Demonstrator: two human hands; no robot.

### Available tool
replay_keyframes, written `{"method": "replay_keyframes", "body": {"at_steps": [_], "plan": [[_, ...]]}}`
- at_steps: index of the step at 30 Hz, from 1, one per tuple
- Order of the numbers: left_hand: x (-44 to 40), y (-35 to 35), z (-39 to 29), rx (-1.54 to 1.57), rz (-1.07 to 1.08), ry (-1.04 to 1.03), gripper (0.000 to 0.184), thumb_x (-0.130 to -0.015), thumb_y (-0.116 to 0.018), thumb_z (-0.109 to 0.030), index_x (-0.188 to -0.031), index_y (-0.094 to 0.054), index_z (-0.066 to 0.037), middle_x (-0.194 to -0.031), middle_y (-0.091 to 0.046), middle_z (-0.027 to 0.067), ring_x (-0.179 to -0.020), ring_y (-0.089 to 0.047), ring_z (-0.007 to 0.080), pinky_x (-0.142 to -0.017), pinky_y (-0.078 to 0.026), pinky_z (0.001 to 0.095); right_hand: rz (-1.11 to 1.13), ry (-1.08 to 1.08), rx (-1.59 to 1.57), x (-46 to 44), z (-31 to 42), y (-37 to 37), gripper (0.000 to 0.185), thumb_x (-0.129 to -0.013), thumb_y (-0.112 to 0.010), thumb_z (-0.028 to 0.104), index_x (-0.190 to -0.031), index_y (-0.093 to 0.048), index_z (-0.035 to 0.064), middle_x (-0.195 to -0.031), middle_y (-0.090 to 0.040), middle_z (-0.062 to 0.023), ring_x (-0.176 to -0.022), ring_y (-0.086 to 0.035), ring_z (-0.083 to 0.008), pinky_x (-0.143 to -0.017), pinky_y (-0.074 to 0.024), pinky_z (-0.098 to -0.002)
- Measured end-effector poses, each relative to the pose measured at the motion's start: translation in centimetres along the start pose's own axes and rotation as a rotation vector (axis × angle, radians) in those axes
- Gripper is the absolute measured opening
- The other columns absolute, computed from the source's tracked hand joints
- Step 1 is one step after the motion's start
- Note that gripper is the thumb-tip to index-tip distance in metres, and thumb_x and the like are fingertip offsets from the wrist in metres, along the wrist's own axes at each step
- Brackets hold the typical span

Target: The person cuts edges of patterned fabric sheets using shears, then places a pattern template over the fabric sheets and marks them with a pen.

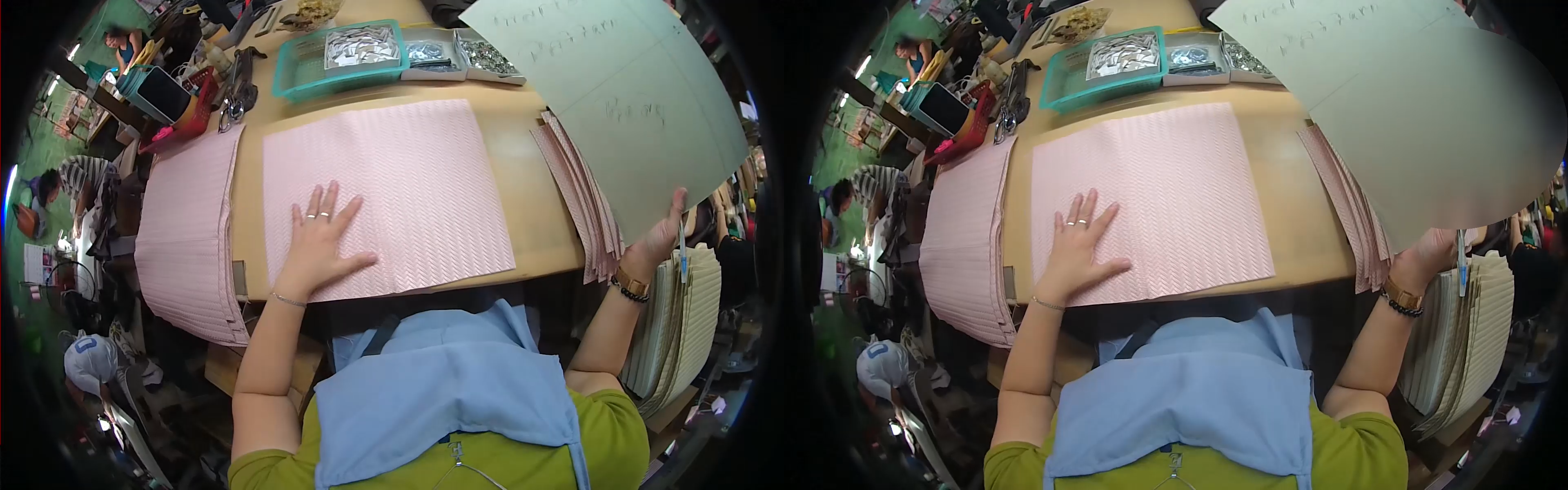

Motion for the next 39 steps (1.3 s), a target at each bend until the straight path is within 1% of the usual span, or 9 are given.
{"method": "replay_keyframes", "body": {"at_steps": [10,16,19,22,28,31,34,35,39], "plan": [[-7.8,-0.3,-1.9,-0.011,-0.171,-0.052,0.086,-0.084,-0.056,-0.065,-0.150,-0.033,-0.015,-0.157,-0.023,0.0177,-0.145,-0.019,0.0393,-0.110,-0.015,0.0683,0.140,-0.061,0.108,0.0,-1.8,-0.2,0.048,-0.097,-0.058,0.036,-0.132,-0.051,0.0034,-0.123,-0.059,-0.0061,-0.108,-0.057,-0.0196,-0.094,-0.0457,-0.0325],[-13.4,-0.4,0.3,-0.007,-0.080,-0.084,0.073,-0.091,-0.053,-0.056,-0.147,-0.036,-0.013,-0.156,-0.028,0.0147,-0.145,-0.023,0.0351,-0.113,-0.017,0.0632,0.318,-0.191,0.006,0.3,-2.3,-1.5,0.043,-0.099,-0.056,0.032,-0.132,-0.051,0.0045,-0.123,-0.060,-0.0064,-0.107,-0.059,-0.0193,-0.092,-0.0479,-0.0328],[-14.1,-0.9,1.8,0.161,-0.044,-0.072,0.062,-0.095,-0.050,-0.049,-0.144,-0.042,-0.010,-0.153,-0.033,0.0171,-0.144,-0.025,0.0357,-0.112,-0.017,0.0632,0.427,-0.354,-0.008,0.9,-2.8,-1.5,0.039,-0.099,-0.056,0.028,-0.128,-0.054,0.0030,-0.119,-0.062,-0.0084,-0.102,-0.062,-0.0180,-0.087,-0.0509,-0.0304],[-13.1,0.5,6.0,0.417,-0.269,-0.051,0.054,-0.097,-0.049,-0.043,-0.139,-0.049,-0.010,-0.151,-0.036,0.0199,-0.144,-0.026,0.0364,-0.113,-0.016,0.0614,0.527,-0.443,0.195,1.4,-4.3,-0.6,0.036,-0.099,-0.057,0.025,-0.126,-0.055,0.0009,-0.114,-0.064,-0.0090,-0.098,-0.063,-0.0158,-0.084,-0.0518,-0.0275],[-8.5,1.1,13.7,0.136,-0.295,0.334,0.061,-0.090,-0.055,-0.052,-0.137,-0.053,-0.013,-0.152,-0.035,0.0188,-0.143,-0.027,0.0364,-0.114,-0.017,0.0584,0.705,-0.390,0.668,8.0,-9.9,-4.2,0.037,-0.095,-0.063,0.017,-0.125,-0.056,-0.0026,-0.110,-0.064,-0.0061,-0.094,-0.060,-0.0103,-0.081,-0.0492,-0.0226],[-7.9,1.7,13.8,0.138,-0.316,0.333,0.076,-0.080,-0.064,-0.059,-0.138,-0.052,-0.012,-0.152,-0.035,0.0194,-0.144,-0.026,0.0358,-0.114,-0.016,0.0591,0.775,-0.263,0.663,10.1,-13.0,-5.7,0.040,-0.091,-0.067,0.013,-0.126,-0.056,-0.0025,-0.098,-0.064,-0.0025,-0.086,-0.058,-0.0078,-0.074,-0.0475,-0.0212],[-7.6,2.0,13.2,0.132,-0.353,0.332,0.083,-0.072,-0.074,-0.056,-0.137,-0.052,-0.010,-0.150,-0.038,0.0208,-0.143,-0.027,0.0367,-0.114,-0.017,0.0558,0.923,-0.360,0.919,10.4,-14.3,-6.1,0.046,-0.086,-0.073,0.011,-0.126,-0.056,-0.0032,-0.083,-0.061,0.0020,-0.077,-0.055,-0.0058,-0.066,-0.0451,-0.0219],[-7.6,2.1,13.3,0.135,-0.342,0.332,0.086,-0.070,-0.075,-0.057,-0.138,-0.051,-0.010,-0.150,-0.038,0.0208,-0.143,-0.027,0.0366,-0.115,-0.016,0.0557,0.996,-0.267,1.015,9.7,-14.8,-5.9,0.047,-0.083,-0.076,0.014,-0.123,-0.058,-0.0026,-0.071,-0.055,0.0029,-0.070,-0.052,-0.0058,-0.060,-0.0425,-0.0234],[-7.6,2.5,13.0,0.128,-0.294,0.343,0.096,-0.064,-0.079,-0.058,-0.140,-0.048,-0.008,-0.151,-0.036,0.0209,-0.143,-0.027,0.0364,-0.115,-0.016,0.0542,0.992,-0.038,1.110,8.4,-13.9,-8.0,0.047,-0.080,-0.078,0.016,-0.120,-0.060,0.0002,-0.081,-0.060,-0.0036,-0.078,-0.056,-0.0110,-0.070,-0.0467,-0.0252]]}}
Point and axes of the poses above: each hand's wrist, its own x-axis away from the middle knuckle, its own y-axis out of the back of the hand, z = x × y, the point moved 5 cm from there along -x, towards the middle knuckle
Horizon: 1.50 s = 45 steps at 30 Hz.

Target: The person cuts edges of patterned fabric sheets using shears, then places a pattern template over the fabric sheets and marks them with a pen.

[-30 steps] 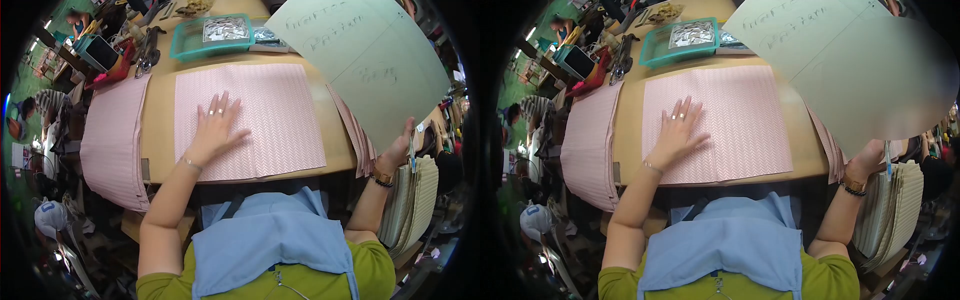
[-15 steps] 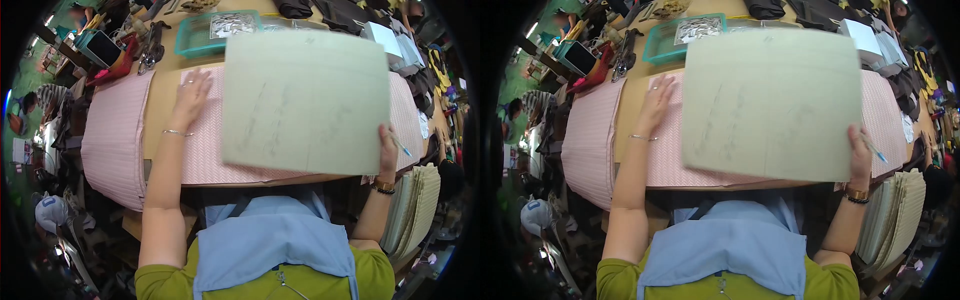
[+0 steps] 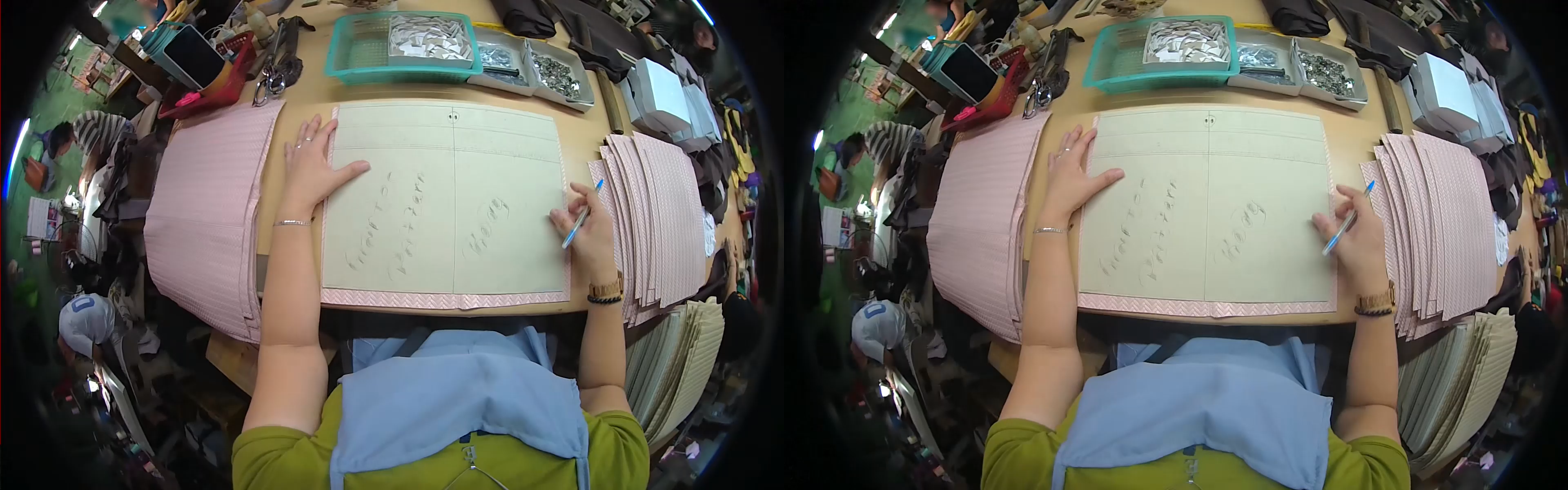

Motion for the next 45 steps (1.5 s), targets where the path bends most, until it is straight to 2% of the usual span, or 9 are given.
{"method": "replay_keyframes", "body": {"at_steps": [2,4,7,11,14,20,30,40,45], "plan": [[0.2,0.1,-0.4,-0.021,0.013,0.012,0.099,-0.062,-0.080,-0.059,-0.141,-0.048,-0.009,-0.152,-0.035,0.0202,-0.144,-0.026,0.0357,-0.115,-0.015,0.0554,-0.120,0.166,-0.111,-2.1,-2.4,-0.5,0.046,-0.079,-0.079,0.017,-0.119,-0.061,0.0019,-0.088,-0.063,-0.0066,-0.084,-0.058,-0.0139,-0.077,-0.0484,-0.0271],[0.2,0.1,-0.4,-0.034,0.024,0.005,0.102,-0.059,-0.080,-0.062,-0.141,-0.047,-0.010,-0.153,-0.034,0.0189,-0.145,-0.023,0.0343,-0.115,-0.014,0.0589,-0.126,0.172,-0.116,-4.1,-2.7,-0.8,0.046,-0.079,-0.079,0.019,-0.118,-0.061,0.0033,-0.101,-0.066,-0.0079,-0.094,-0.059,-0.0168,-0.086,-0.0483,-0.0303],[0.1,-0.2,-0.3,0.049,0.080,0.014,0.106,-0.058,-0.083,-0.056,-0.145,-0.043,-0.010,-0.155,-0.031,0.0162,-0.146,-0.020,0.0319,-0.116,-0.012,0.0573,-0.124,0.204,-0.013,-6.4,-2.2,-1.3,0.053,-0.077,-0.080,0.030,-0.121,-0.061,0.0077,-0.110,-0.066,-0.0130,-0.101,-0.062,-0.0248,-0.091,-0.0493,-0.0371],[0.1,0.2,-0.7,0.025,0.082,0.021,0.107,-0.057,-0.085,-0.052,-0.145,-0.042,-0.010,-0.156,-0.029,0.0147,-0.147,-0.019,0.0312,-0.116,-0.011,0.0562,-0.093,0.336,0.091,-7.6,-1.4,-2.3,0.058,-0.073,-0.083,0.033,-0.120,-0.061,0.0071,-0.119,-0.064,-0.0154,-0.102,-0.062,-0.0279,-0.092,-0.0496,-0.0362],[0.2,0.3,-0.6,0.034,0.083,-0.002,0.098,-0.061,-0.084,-0.050,-0.143,-0.046,-0.010,-0.156,-0.029,0.0152,-0.147,-0.020,0.0315,-0.117,-0.010,0.0554,-0.069,0.278,0.084,-7.7,-1.7,-2.4,0.056,-0.071,-0.084,0.033,-0.116,-0.062,0.0067,-0.124,-0.063,-0.0149,-0.104,-0.061,-0.0278,-0.092,-0.0502,-0.0364],[-0.1,-0.1,0.7,0.096,0.109,-0.030,0.081,-0.071,-0.080,-0.042,-0.140,-0.050,-0.010,-0.155,-0.032,0.0163,-0.146,-0.022,0.0324,-0.117,-0.009,0.0553,-0.166,0.356,0.120,-7.8,-1.6,-2.3,0.051,-0.071,-0.084,0.034,-0.110,-0.064,0.0070,-0.126,-0.063,-0.0137,-0.110,-0.060,-0.0288,-0.093,-0.0509,-0.0378],[-0.1,-0.2,1.6,0.170,0.109,-0.047,0.079,-0.073,-0.080,-0.038,-0.140,-0.050,-0.010,-0.155,-0.031,0.0165,-0.146,-0.023,0.0315,-0.116,-0.007,0.0569,-0.101,0.375,0.127,-7.9,-1.3,-2.1,0.050,-0.069,-0.085,0.036,-0.104,-0.065,0.0067,-0.120,-0.066,-0.0143,-0.105,-0.062,-0.0292,-0.089,-0.0522,-0.0372],[0.0,-0.1,1.6,0.167,0.098,-0.059,0.077,-0.074,-0.078,-0.038,-0.140,-0.050,-0.009,-0.154,-0.032,0.0174,-0.144,-0.026,0.0310,-0.116,-0.009,0.0569,-0.126,0.370,0.174,-8.2,-1.7,-2.5,0.066,-0.071,-0.082,0.040,-0.124,-0.061,0.0070,-0.104,-0.070,-0.0084,-0.106,-0.061,-0.0287,-0.089,-0.0512,-0.0376],[-0.1,-0.8,2.6,0.180,0.072,-0.079,0.080,-0.074,-0.078,-0.042,-0.140,-0.050,-0.008,-0.153,-0.034,0.0194,-0.145,-0.025,0.0333,-0.115,-0.011,0.0566,-0.050,0.244,0.154,-8.1,-1.6,-2.6,0.067,-0.072,-0.083,0.034,-0.127,-0.058,0.0055,-0.113,-0.068,-0.0103,-0.113,-0.057,-0.0302,-0.096,-0.0478,-0.0388]]}}
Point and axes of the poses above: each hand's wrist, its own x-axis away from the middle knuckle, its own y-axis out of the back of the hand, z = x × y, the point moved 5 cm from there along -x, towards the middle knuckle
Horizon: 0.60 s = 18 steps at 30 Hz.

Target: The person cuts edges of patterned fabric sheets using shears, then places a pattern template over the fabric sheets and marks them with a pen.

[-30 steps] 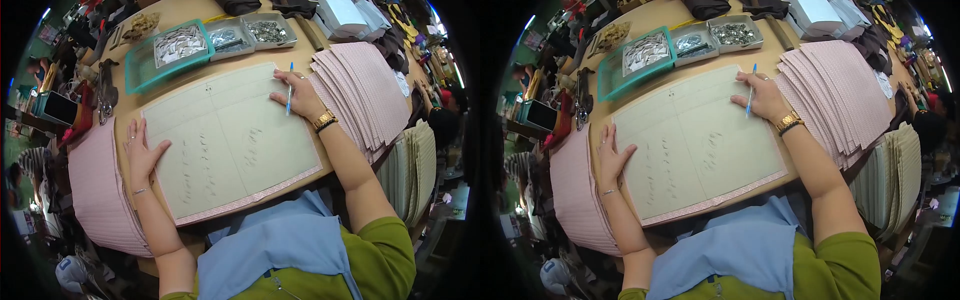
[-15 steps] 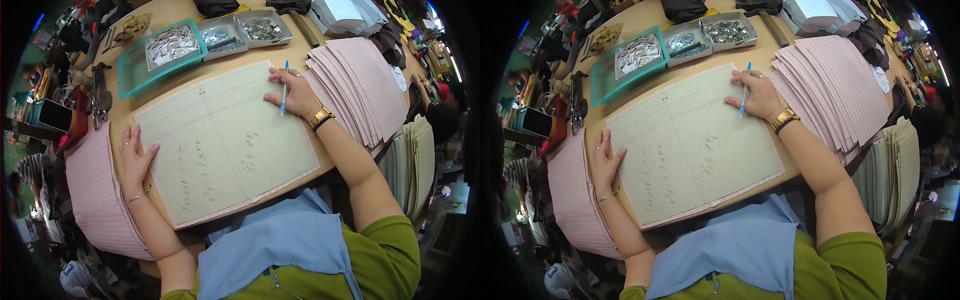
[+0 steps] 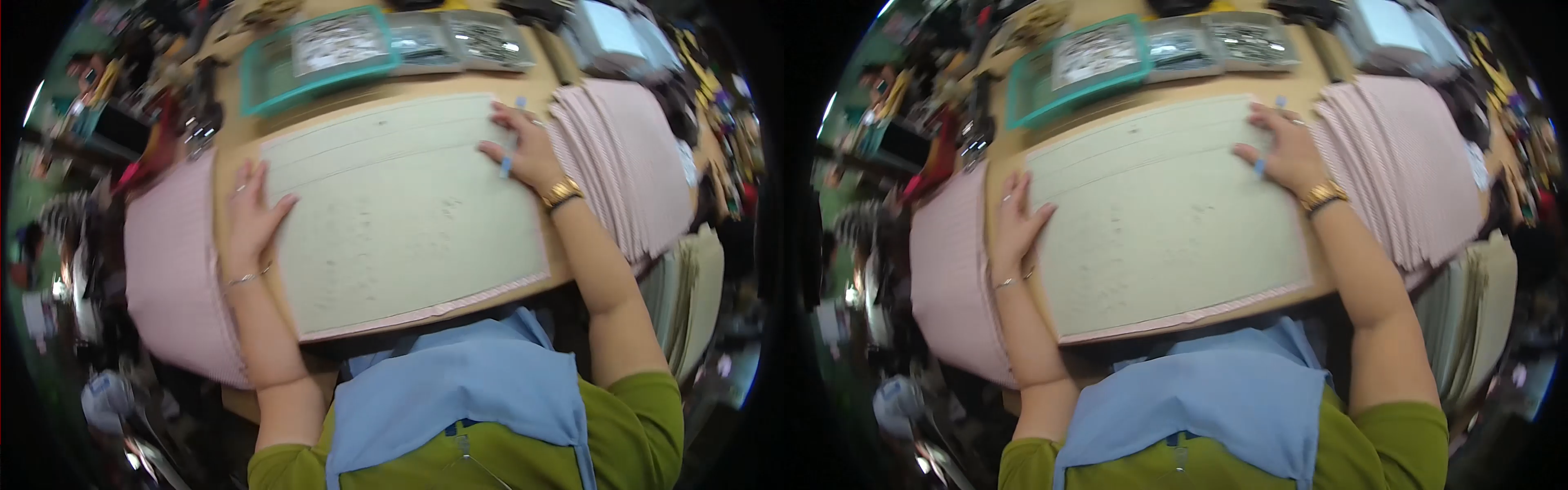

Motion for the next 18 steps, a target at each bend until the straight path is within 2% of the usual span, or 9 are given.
{"method": "replay_keyframes", "body": {"at_steps": [3,9,18], "plan": [[0.03,0.16,-0.80,-0.007,-0.008,0.046,0.084,-0.070,-0.080,-0.046,-0.139,-0.051,-0.008,-0.152,-0.035,0.0207,-0.145,-0.022,0.0356,-0.115,-0.011,0.0567,-0.015,0.078,0.009,-0.31,-0.27,-0.39,0.057,-0.073,-0.083,0.029,-0.119,-0.060,0.0029,-0.121,-0.065,-0.0116,-0.113,-0.057,-0.0282,-0.097,-0.0477,-0.0387],[-0.02,0.47,-1.41,-0.003,0.002,0.094,0.088,-0.066,-0.082,-0.048,-0.139,-0.051,-0.008,-0.153,-0.033,0.0213,-0.146,-0.020,0.0353,-0.115,-0.009,0.0581,-0.036,0.035,-0.130,-0.29,-0.36,-0.81,0.047,-0.072,-0.084,0.018,-0.110,-0.060,0.0028,-0.132,-0.059,-0.0123,-0.109,-0.057,-0.0249,-0.097,-0.0482,-0.0356],[0.03,0.21,-1.44,-0.032,-0.009,0.092,0.084,-0.075,-0.074,-0.052,-0.143,-0.047,-0.011,-0.154,-0.031,0.0201,-0.147,-0.018,0.0344,-0.115,-0.008,0.0577,-0.002,0.019,-0.094,-0.33,-0.18,-0.81,0.046,-0.072,-0.083,0.017,-0.110,-0.059,0.0041,-0.136,-0.055,-0.0135,-0.112,-0.054,-0.0256,-0.098,-0.0473,-0.0354]]}}
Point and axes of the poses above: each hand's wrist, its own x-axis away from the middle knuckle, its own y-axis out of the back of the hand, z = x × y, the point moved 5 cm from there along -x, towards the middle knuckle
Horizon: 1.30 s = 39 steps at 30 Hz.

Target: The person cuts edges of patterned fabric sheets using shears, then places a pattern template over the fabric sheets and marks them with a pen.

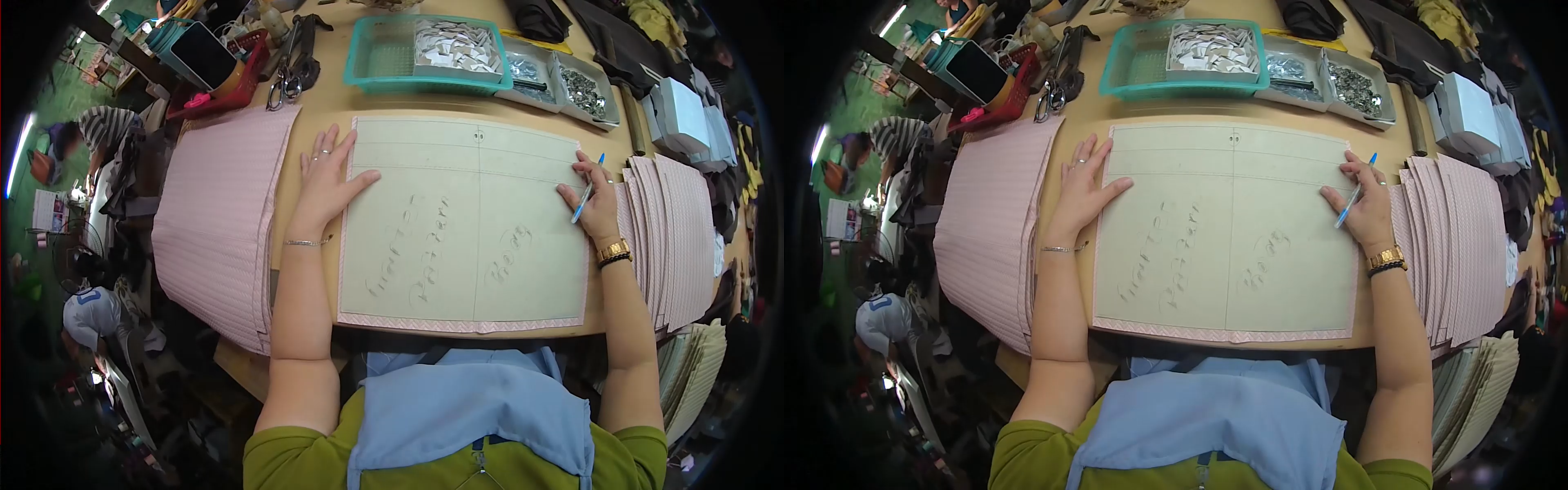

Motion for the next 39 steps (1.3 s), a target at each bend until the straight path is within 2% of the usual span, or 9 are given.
{"method": "replay_keyframes", "body": {"at_steps": [6,12,15,21,24,30,36,39], "plan": [[-0.1,-0.2,0.2,0.007,0.020,0.015,0.083,-0.076,-0.073,-0.053,-0.144,-0.045,-0.014,-0.156,-0.027,0.0183,-0.148,-0.014,0.0338,-0.116,-0.003,0.0565,-0.009,-0.003,-0.034,0.1,-0.4,-0.2,0.046,-0.073,-0.083,0.018,-0.110,-0.059,0.0041,-0.136,-0.055,-0.0134,-0.114,-0.053,-0.0256,-0.099,-0.0467,-0.0353],[-0.2,0.1,-0.3,0.022,0.025,0.029,0.088,-0.077,-0.070,-0.055,-0.149,-0.038,-0.016,-0.156,-0.027,0.0189,-0.148,-0.013,0.0344,-0.115,-0.004,0.0579,0.001,-0.019,-0.042,0.1,-0.5,-0.1,0.047,-0.073,-0.083,0.019,-0.110,-0.059,0.0046,-0.135,-0.056,-0.0130,-0.116,-0.053,-0.0254,-0.100,-0.0462,-0.0355],[-0.3,-0.4,-0.6,-0.147,0.084,0.034,0.087,-0.079,-0.067,-0.056,-0.150,-0.034,-0.019,-0.157,-0.025,0.0189,-0.148,-0.014,0.0353,-0.115,-0.007,0.0586,-0.011,0.010,-0.039,0.0,-0.7,-0.3,0.046,-0.073,-0.084,0.020,-0.110,-0.059,0.0043,-0.136,-0.056,-0.0128,-0.115,-0.053,-0.0248,-0.099,-0.0465,-0.0351],[-0.6,-0.9,-0.6,-0.259,0.030,0.032,0.080,-0.081,-0.063,-0.059,-0.149,-0.037,-0.024,-0.156,-0.026,0.0181,-0.146,-0.018,0.0368,-0.114,-0.012,0.0615,0.001,0.005,0.066,0.1,-1.1,0.1,0.062,-0.073,-0.084,0.029,-0.123,-0.058,0.0050,-0.124,-0.063,-0.0126,-0.111,-0.057,-0.0245,-0.098,-0.0461,-0.0361],[-0.3,-1.5,-0.2,-0.276,-0.066,-0.013,0.082,-0.081,-0.059,-0.064,-0.148,-0.038,-0.022,-0.157,-0.025,0.0182,-0.145,-0.019,0.0377,-0.113,-0.014,0.0630,0.002,0.014,0.117,0.0,-0.9,0.1,0.069,-0.075,-0.083,0.036,-0.130,-0.056,0.0059,-0.111,-0.068,-0.0114,-0.110,-0.059,-0.0239,-0.098,-0.0462,-0.0355],[-0.6,-1.8,-0.1,-0.336,-0.081,-0.030,0.082,-0.082,-0.054,-0.070,-0.148,-0.039,-0.023,-0.157,-0.027,0.0156,-0.145,-0.021,0.0343,-0.111,-0.015,0.0654,-0.049,0.056,0.122,-0.2,-2.1,-0.4,0.063,-0.073,-0.082,0.044,-0.120,-0.062,0.0068,-0.114,-0.068,-0.0067,-0.109,-0.058,-0.0252,-0.097,-0.0465,-0.0353],[-0.9,-1.8,0.4,-0.359,-0.102,-0.046,0.083,-0.082,-0.053,-0.071,-0.148,-0.039,-0.023,-0.156,-0.029,0.0153,-0.145,-0.023,0.0336,-0.111,-0.016,0.0657,-0.119,0.132,0.199,-0.2,-1.5,-0.3,0.055,-0.073,-0.081,0.048,-0.108,-0.065,0.0086,-0.117,-0.067,-0.0068,-0.107,-0.058,-0.0259,-0.096,-0.0470,-0.0355],[-1.2,-1.8,0.6,-0.365,-0.081,-0.046,0.082,-0.083,-0.052,-0.071,-0.148,-0.039,-0.023,-0.156,-0.028,0.0152,-0.145,-0.022,0.0336,-0.110,-0.016,0.0663,-0.077,0.058,0.158,0.1,-1.1,0.0,0.054,-0.073,-0.080,0.048,-0.107,-0.064,0.0090,-0.113,-0.067,-0.0077,-0.106,-0.059,-0.0264,-0.093,-0.0478,-0.0363]]}}
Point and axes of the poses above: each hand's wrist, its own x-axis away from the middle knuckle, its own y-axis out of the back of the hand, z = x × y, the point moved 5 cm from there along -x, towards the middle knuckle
